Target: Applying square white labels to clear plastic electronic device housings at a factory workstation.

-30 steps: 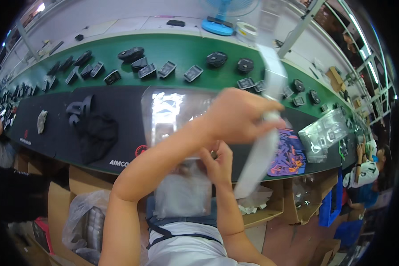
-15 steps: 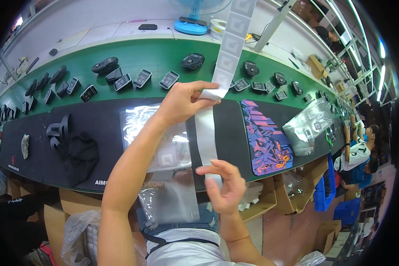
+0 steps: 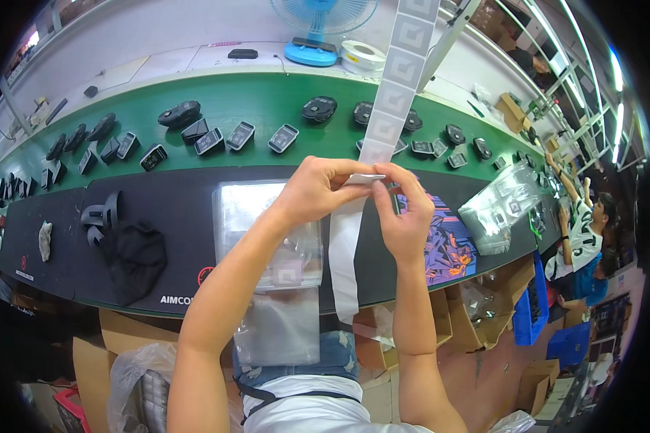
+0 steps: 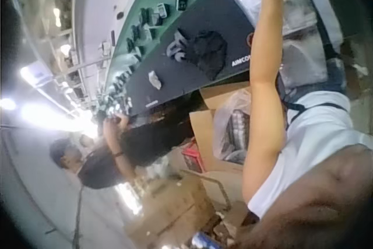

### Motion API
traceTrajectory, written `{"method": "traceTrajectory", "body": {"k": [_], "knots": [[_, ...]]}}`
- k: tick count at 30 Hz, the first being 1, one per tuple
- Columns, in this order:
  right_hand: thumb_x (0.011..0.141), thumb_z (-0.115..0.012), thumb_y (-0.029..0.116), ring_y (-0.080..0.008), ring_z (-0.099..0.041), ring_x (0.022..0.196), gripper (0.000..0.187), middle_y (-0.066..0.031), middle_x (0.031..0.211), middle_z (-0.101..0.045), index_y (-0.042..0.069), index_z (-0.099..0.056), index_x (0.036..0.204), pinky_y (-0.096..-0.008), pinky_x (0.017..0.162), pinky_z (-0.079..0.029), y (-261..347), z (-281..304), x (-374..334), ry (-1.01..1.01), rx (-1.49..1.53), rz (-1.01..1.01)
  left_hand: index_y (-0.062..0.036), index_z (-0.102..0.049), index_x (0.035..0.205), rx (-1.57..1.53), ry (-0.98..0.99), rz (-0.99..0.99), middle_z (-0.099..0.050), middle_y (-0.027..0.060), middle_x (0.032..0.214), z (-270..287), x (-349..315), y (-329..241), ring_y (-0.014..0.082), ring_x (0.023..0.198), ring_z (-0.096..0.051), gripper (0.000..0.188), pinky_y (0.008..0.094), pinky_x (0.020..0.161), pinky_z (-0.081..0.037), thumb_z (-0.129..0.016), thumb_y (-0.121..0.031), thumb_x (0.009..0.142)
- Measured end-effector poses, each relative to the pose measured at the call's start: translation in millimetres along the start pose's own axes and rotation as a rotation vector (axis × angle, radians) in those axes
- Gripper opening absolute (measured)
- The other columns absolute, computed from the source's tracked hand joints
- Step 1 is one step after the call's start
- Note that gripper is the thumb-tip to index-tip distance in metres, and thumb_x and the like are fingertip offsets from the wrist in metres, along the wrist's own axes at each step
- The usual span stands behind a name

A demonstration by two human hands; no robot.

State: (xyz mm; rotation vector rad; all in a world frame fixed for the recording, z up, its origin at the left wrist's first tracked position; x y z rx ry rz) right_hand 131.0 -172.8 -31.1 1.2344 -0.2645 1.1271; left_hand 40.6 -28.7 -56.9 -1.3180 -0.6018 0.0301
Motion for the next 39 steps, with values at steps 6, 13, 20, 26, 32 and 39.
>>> {"method": "traceTrajectory", "body": {"k": [6, 13, 20, 26, 32, 39], "knots": [[0.092, -0.072, 0.006, -0.0165, -0.067, 0.101, 0.022, -0.0117, 0.114, -0.074, -0.001, -0.07, 0.112, -0.0305, 0.089, -0.049, -8, -9, -12, -0.028, 0.3, -0.103, -0.0009, -0.062, 0.126, -0.323, 0.088, 0.019, -0.071, 0.0101, 0.123, -3, -3, -6, 0.0137, 0.11, -0.068, 0.038, 0.0286, 0.094, -0.054, -0.071, 0.007, 0.09], [0.095, -0.071, 0.005, -0.0141, -0.064, 0.101, 0.021, -0.0095, 0.115, -0.072, -0.002, -0.067, 0.114, -0.0288, 0.093, -0.047, -12, -24, -22, 0.012, 0.613, -0.234, -0.0001, -0.066, 0.128, -0.151, 0.085, 0.004, -0.071, 0.0097, 0.123, -1, -3, -6, 0.0126, 0.108, -0.068, 0.035, 0.0283, 0.095, -0.054, -0.069, 0.003, 0.093], [0.09, -0.071, 0.0, -0.0156, -0.066, 0.104, 0.046, -0.0098, 0.127, -0.065, 0.002, -0.058, 0.133, -0.025, 0.075, -0.055, 17, -22, -40, -0.11, 0.29, -0.133, -0.0041, -0.072, 0.126, -0.162, 0.087, -0.001, -0.078, 0.0077, 0.107, -2, -4, -6, 0.0107, 0.095, -0.07, 0.028, 0.0277, 0.089, -0.056, -0.068, -0.01, 0.098], [0.086, -0.074, -0.001, -0.0145, -0.068, 0.099, 0.047, -0.0087, 0.123, -0.067, 0.004, -0.06, 0.13, -0.0261, 0.073, -0.055, 18, -17, -36, -0.061, 0.284, -0.139, -0.0055, -0.076, 0.117, -0.074, 0.005, -0.041, -0.079, 0.0057, 0.104, 4, -8, -7, 0.0062, 0.091, -0.067, 0.024, 0.0249, 0.082, -0.055, -0.071, -0.016, 0.097], [0.081, -0.083, 0.011, -0.0131, -0.065, 0.083, 0.046, -0.0051, 0.097, -0.073, 0.008, -0.063, 0.122, -0.0284, 0.072, -0.05, 3, -10, -12, -0.126, 0.122, -0.093, -0.0062, -0.074, 0.123, 0.077, 0.048, -0.081, -0.077, 0.008, 0.114, 2, -2, -5, 0.0107, 0.099, -0.068, 0.033, 0.0289, 0.089, -0.054, -0.068, -0.027, 0.098], [0.085, -0.081, 0.006, -0.0053, -0.061, 0.08, 0.044, -0.0026, 0.09, -0.074, 0.005, -0.062, 0.124, -0.0217, 0.07, -0.045, -16, -1, -13, -0.029, 0.462, -0.202, 0.002, -0.065, 0.133, -0.244, 0.132, 0.014, -0.074, 0.0111, 0.108, -11, -4, -4, 0.0147, 0.091, -0.071, 0.042, 0.0297, 0.083, -0.058, -0.07, -0.009, 0.093]]}}
Point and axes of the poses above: each hand's wrist, its own x-axis towards the middle knuckle, its own z-axis out of the back of the hand, y = z × x, the point moved 5 cm from there along x, towards the middle knuckle
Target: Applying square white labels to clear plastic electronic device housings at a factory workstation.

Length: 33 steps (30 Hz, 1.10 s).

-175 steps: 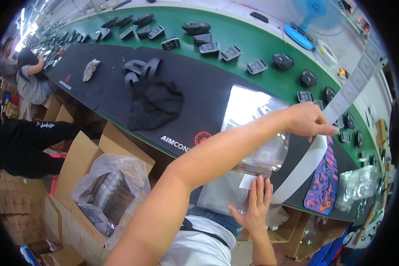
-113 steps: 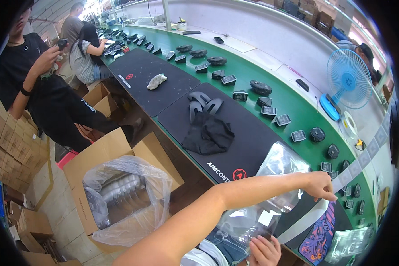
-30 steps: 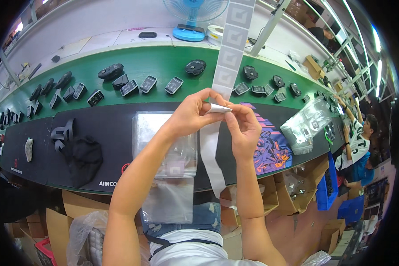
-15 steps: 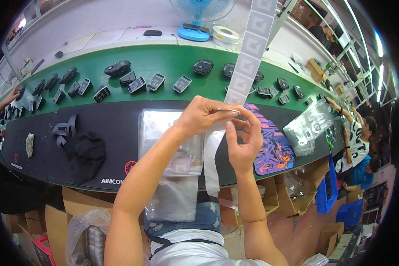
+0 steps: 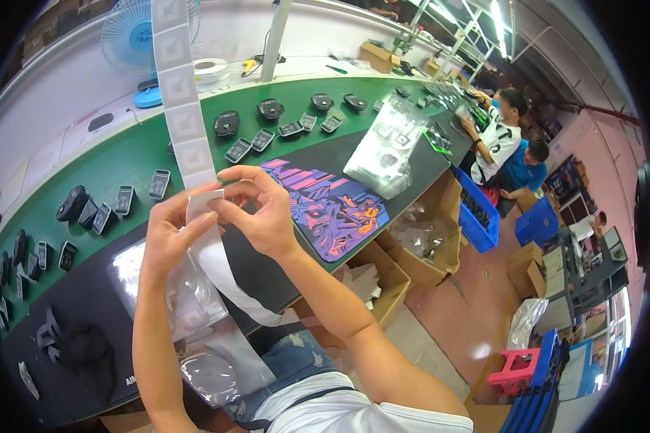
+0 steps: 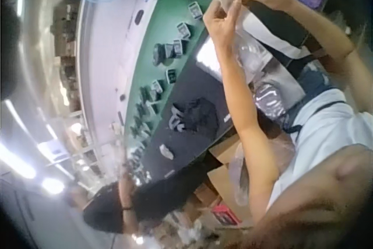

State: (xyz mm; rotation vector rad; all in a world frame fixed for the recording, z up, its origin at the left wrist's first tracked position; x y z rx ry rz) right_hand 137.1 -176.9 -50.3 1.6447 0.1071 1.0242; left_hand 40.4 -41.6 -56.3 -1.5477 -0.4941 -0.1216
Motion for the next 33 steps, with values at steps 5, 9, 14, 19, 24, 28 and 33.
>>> {"method": "traceTrajectory", "body": {"k": [5, 9, 14, 19, 24, 28, 33], "knots": [[0.089, -0.077, 0.004, -0.0049, -0.063, 0.075, 0.038, -0.004, 0.088, -0.074, 0.001, -0.061, 0.122, -0.0202, 0.067, -0.045, -2, 9, -2, 0.011, 0.106, -0.061, 0.0053, -0.069, 0.124, 0.129, 0.046, -0.002, -0.075, 0.0133, 0.1, 3, 3, 10, 0.0198, 0.086, -0.073, 0.033, 0.0333, 0.077, -0.061, -0.068, -0.017, 0.099], [0.089, -0.077, 0.005, -0.0042, -0.062, 0.072, 0.034, -0.0032, 0.088, -0.074, 0.002, -0.062, 0.12, -0.0198, 0.063, -0.045, 0, 6, -5, -0.048, 0.105, -0.075, 0.0058, -0.073, 0.113, 0.211, -0.036, 0.023, -0.075, 0.0102, 0.091, 5, 2, 12, 0.0175, 0.083, -0.074, 0.026, 0.0295, 0.074, -0.06, -0.066, -0.016, 0.101], [0.089, -0.076, 0.005, -0.0048, -0.065, 0.073, 0.029, -0.0044, 0.092, -0.075, 0.002, -0.064, 0.116, -0.0204, 0.06, -0.047, 12, -5, -14, -0.187, -0.135, 0.054, 0.0044, -0.076, 0.107, 0.268, -0.129, -0.028, -0.074, 0.0049, 0.084, 6, 2, 9, 0.0073, 0.075, -0.064, 0.02, 0.0231, 0.068, -0.051, -0.069, -0.012, 0.099], [0.089, -0.077, 0.005, -0.0029, -0.064, 0.067, 0.027, -0.0051, 0.09, -0.075, 0.001, -0.063, 0.112, -0.0202, 0.055, -0.046, 19, -7, -17, -0.227, -0.088, 0.024, 0.0035, -0.077, 0.107, 0.177, -0.166, -0.035, -0.074, 0.0044, 0.083, 11, 2, 12, 0.0067, 0.073, -0.064, 0.019, 0.0226, 0.067, -0.05, -0.07, -0.012, 0.098], [0.09, -0.076, 0.005, 0.0001, -0.056, 0.054, 0.025, -0.0038, 0.079, -0.074, 0.002, -0.061, 0.109, -0.0188, 0.047, -0.041, 18, 2, -8, -0.063, -0.199, 0.013, 0.0028, -0.079, 0.1, 0.216, -0.135, 0.016, -0.075, 0.0054, 0.081, 11, 0, 11, 0.0081, 0.071, -0.066, 0.016, 0.0229, 0.065, -0.051, -0.072, -0.011, 0.095], [0.091, -0.075, 0.005, 0.0002, -0.055, 0.056, 0.024, -0.0038, 0.076, -0.072, 0.003, -0.058, 0.108, -0.0186, 0.046, -0.039, 15, 3, -9, -0.099, -0.136, 0.004, 0.002, -0.08, 0.094, 0.218, -0.152, 0.031, -0.074, 0.0038, 0.076, 9, -1, 4, 0.0069, 0.068, -0.064, 0.015, 0.0218, 0.062, -0.049, -0.074, -0.012, 0.093], [0.093, -0.075, 0.007, -0.0025, -0.061, 0.058, 0.019, -0.0058, 0.077, -0.072, 0.003, -0.06, 0.103, -0.0198, 0.046, -0.047, 10, -1, -13, -0.098, 0.1, -0.1, -0.0006, -0.081, 0.082, 0.454, -0.219, 0.06, -0.071, 0.0006, 0.065, 12, -2, -4, 0.0023, 0.059, -0.053, 0.02, 0.023, 0.053, -0.04, -0.082, -0.02, 0.086]]}}
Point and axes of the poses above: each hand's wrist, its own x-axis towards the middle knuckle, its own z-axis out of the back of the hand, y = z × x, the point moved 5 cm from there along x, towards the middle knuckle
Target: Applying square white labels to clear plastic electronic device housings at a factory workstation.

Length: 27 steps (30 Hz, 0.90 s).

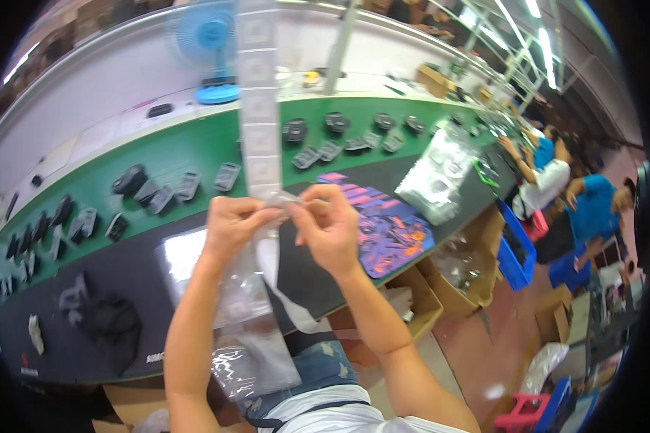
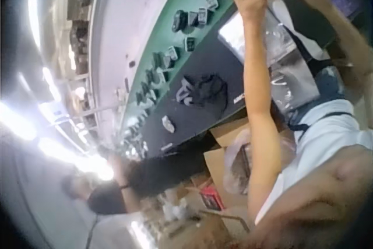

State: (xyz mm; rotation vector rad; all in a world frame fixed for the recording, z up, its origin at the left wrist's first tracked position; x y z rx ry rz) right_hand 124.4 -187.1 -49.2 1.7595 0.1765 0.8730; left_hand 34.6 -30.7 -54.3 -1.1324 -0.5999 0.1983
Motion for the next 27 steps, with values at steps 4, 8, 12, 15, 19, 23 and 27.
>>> {"method": "traceTrajectory", "body": {"k": [4, 8, 12, 15, 19, 23, 27], "knots": [[0.09, -0.075, -0.001, -0.0056, -0.065, 0.066, 0.014, -0.0122, 0.12, -0.068, 0.0, -0.065, 0.1, -0.0204, 0.055, -0.053, 6, 10, 0, -0.117, -0.013, 0.097, -0.0012, -0.081, 0.083, -0.165, -0.038, 0.014, -0.072, 0.0012, 0.067, -2, 2, 8, 0.0021, 0.06, -0.054, 0.02, 0.023, 0.053, -0.041, -0.083, -0.021, 0.086], [0.09, -0.076, 0.0, -0.0046, -0.062, 0.078, 0.014, -0.0038, 0.107, -0.065, 0.001, -0.065, 0.1, -0.0184, 0.063, -0.05, 8, 14, 2, -0.112, -0.019, 0.088, 0.0045, -0.079, 0.093, -0.165, 0.038, 0.058, -0.078, 0.0098, 0.082, -4, 4, 19, 0.0091, 0.072, -0.069, 0.016, 0.022, 0.066, -0.053, -0.078, -0.011, 0.089], [0.09, -0.076, 0.001, -0.0044, -0.057, 0.081, 0.013, -0.0009, 0.104, -0.062, 0.003, -0.065, 0.097, -0.0184, 0.065, -0.047, 6, 12, 5, 0.003, 0.011, 0.057, 0.0039, -0.079, 0.094, -0.21, 0.098, 0.001, -0.078, 0.0101, 0.083, -4, 3, 17, 0.0098, 0.073, -0.069, 0.019, 0.0242, 0.068, -0.054, -0.08, -0.014, 0.088], [0.09, -0.075, 0.0, -0.0041, -0.056, 0.082, 0.013, -0.0004, 0.103, -0.061, 0.001, -0.065, 0.097, -0.0192, 0.064, -0.046, 2, 13, 7, 0.042, -0.023, 0.056, 0.0037, -0.08, 0.095, -0.17, 0.103, 0.006, -0.078, 0.0096, 0.084, -3, 1, 15, 0.01, 0.074, -0.069, 0.022, 0.0251, 0.069, -0.054, -0.081, -0.017, 0.087], [0.09, -0.071, -0.005, -0.007, -0.054, 0.084, 0.01, -0.0028, 0.099, -0.058, -0.001, -0.064, 0.095, -0.0203, 0.069, -0.044, 15, 22, -2, -0.033, 0.025, 0.204, 0.0016, -0.08, 0.098, -0.222, 0.099, -0.098, -0.078, 0.0101, 0.085, -2, 2, 9, 0.0106, 0.08, -0.07, 0.036, 0.0267, 0.07, -0.054, -0.073, -0.034, 0.095], [0.088, -0.064, -0.008, -0.0061, -0.045, 0.064, 0.012, -0.0053, 0.087, -0.055, 0.001, -0.058, 0.084, -0.0202, 0.052, -0.039, 38, 32, -46, -0.127, 0.177, 0.039, -0.0014, -0.075, 0.117, -0.298, 0.124, -0.137, -0.077, 0.0097, 0.108, -6, 5, 12, 0.0153, 0.08, -0.074, 0.051, 0.0273, 0.068, -0.054, -0.046, -0.042, 0.109], [0.075, -0.08, 0.0, -0.0118, -0.054, 0.068, 0.017, -0.0066, 0.075, -0.06, 0.004, -0.063, 0.075, -0.0214, 0.059, -0.043, 54, 7, -119, 0.091, 0.103, -0.128, -0.0025, -0.073, 0.121, -0.215, 0.087, -0.135, -0.075, 0.0088, 0.114, -9, 8, 16, 0.0139, 0.08, -0.073, 0.048, 0.0263, 0.065, -0.053, -0.048, -0.041, 0.109]]}}
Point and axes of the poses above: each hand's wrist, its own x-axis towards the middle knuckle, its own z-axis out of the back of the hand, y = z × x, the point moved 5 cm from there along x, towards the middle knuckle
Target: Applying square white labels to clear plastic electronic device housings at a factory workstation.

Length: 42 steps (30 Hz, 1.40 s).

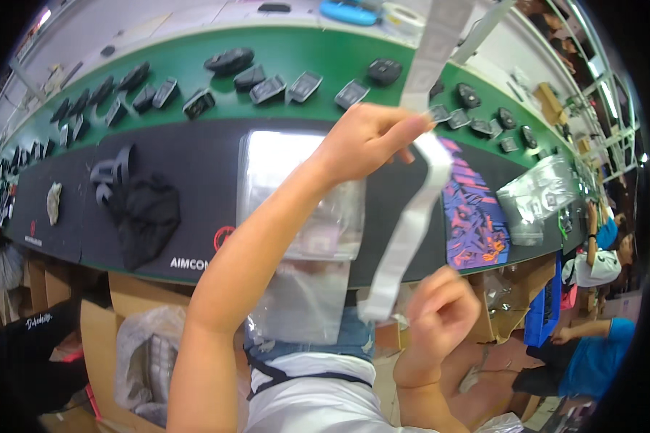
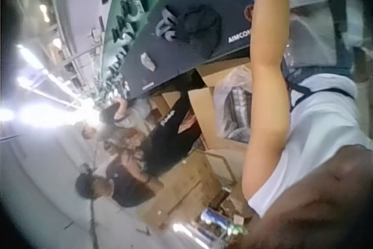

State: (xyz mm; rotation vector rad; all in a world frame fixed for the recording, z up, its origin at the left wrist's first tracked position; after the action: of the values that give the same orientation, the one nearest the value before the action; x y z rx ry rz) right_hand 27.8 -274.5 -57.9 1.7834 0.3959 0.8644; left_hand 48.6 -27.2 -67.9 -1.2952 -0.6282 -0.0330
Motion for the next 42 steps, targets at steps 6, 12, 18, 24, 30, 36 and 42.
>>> {"method": "traceTrajectory", "body": {"k": [6, 12, 18, 24, 30, 36, 42], "knots": [[0.078, -0.085, 0.007, -0.0048, -0.04, 0.056, 0.012, 0.003, 0.065, -0.05, 0.004, -0.074, 0.082, -0.0227, 0.05, -0.03, -74, -31, -36, 0.19, -0.302, -0.416, -0.003, -0.077, 0.094, -0.05, -0.095, -0.022, -0.071, 0.0082, 0.071, -1, 3, -3, 0.0141, 0.069, -0.073, 0.052, 0.0286, 0.063, -0.052, -0.062, -0.052, 0.099], [0.079, -0.085, 0.01, -0.0044, -0.033, 0.056, 0.013, 0.0056, 0.062, -0.043, 0.004, -0.074, 0.083, -0.0244, 0.051, -0.023, -91, -27, -41, 0.25, -0.429, -0.434, -0.002, -0.078, 0.105, -0.033, -0.083, -0.01, -0.074, 0.0103, 0.077, -2, 3, -3, 0.0158, 0.068, -0.073, 0.054, 0.0296, 0.064, -0.054, -0.064, -0.054, 0.098], [0.08, -0.085, 0.012, -0.0037, -0.029, 0.054, 0.014, 0.0071, 0.059, -0.038, 0.004, -0.074, 0.084, -0.0246, 0.05, -0.021, -99, -26, -42, 0.205, -0.41, -0.469, -0.0023, -0.078, 0.105, -0.021, -0.104, -0.031, -0.075, 0.0102, 0.078, -1, 1, -5, 0.016, 0.067, -0.073, 0.055, 0.0295, 0.064, -0.054, -0.065, -0.055, 0.097], [0.08, -0.085, 0.012, -0.0034, -0.028, 0.053, 0.014, 0.0079, 0.057, -0.035, 0.004, -0.074, 0.084, -0.0244, 0.05, -0.02, -98, -25, -40, 0.231, -0.431, -0.462, -0.0025, -0.079, 0.102, 0.002, -0.102, -0.033, -0.074, 0.0097, 0.075, 1, 2, -5, 0.0153, 0.068, -0.073, 0.054, 0.029, 0.064, -0.053, -0.065, -0.054, 0.097], [0.08, -0.084, 0.004, 0.0003, -0.033, 0.058, 0.013, 0.0104, 0.062, -0.039, -0.001, -0.072, 0.083, -0.0189, 0.053, -0.025, -96, -26, -37, 0.244, -0.461, -0.527, -0.0031, -0.079, 0.101, 0.013, -0.095, -0.041, -0.073, 0.0082, 0.073, 0, 2, -3, 0.014, 0.068, -0.073, 0.054, 0.029, 0.064, -0.053, -0.065, -0.055, 0.097], [0.081, -0.085, 0.015, -0.0029, -0.029, 0.053, 0.016, 0.0081, 0.057, -0.036, 0.003, -0.075, 0.084, -0.0241, 0.05, -0.022, -102, -24, -38, 0.243, -0.439, -0.52, -0.003, -0.079, 0.106, 0.068, -0.058, -0.05, -0.077, 0.0076, 0.097, 0, 2, -2, 0.0114, 0.073, -0.072, 0.054, 0.0259, 0.06, -0.052, -0.059, -0.054, 0.101], [0.081, -0.085, 0.015, -0.0032, -0.028, 0.053, 0.017, 0.0078, 0.056, -0.036, 0.002, -0.075, 0.085, -0.0243, 0.05, -0.021, -107, -23, -40, 0.237, -0.408, -0.526, -0.0054, -0.08, 0.101, 0.024, -0.113, -0.057, -0.075, 0.0078, 0.078, 3, 2, -2, 0.0138, 0.069, -0.074, 0.053, 0.0286, 0.066, -0.054, -0.065, -0.056, 0.096]]}}
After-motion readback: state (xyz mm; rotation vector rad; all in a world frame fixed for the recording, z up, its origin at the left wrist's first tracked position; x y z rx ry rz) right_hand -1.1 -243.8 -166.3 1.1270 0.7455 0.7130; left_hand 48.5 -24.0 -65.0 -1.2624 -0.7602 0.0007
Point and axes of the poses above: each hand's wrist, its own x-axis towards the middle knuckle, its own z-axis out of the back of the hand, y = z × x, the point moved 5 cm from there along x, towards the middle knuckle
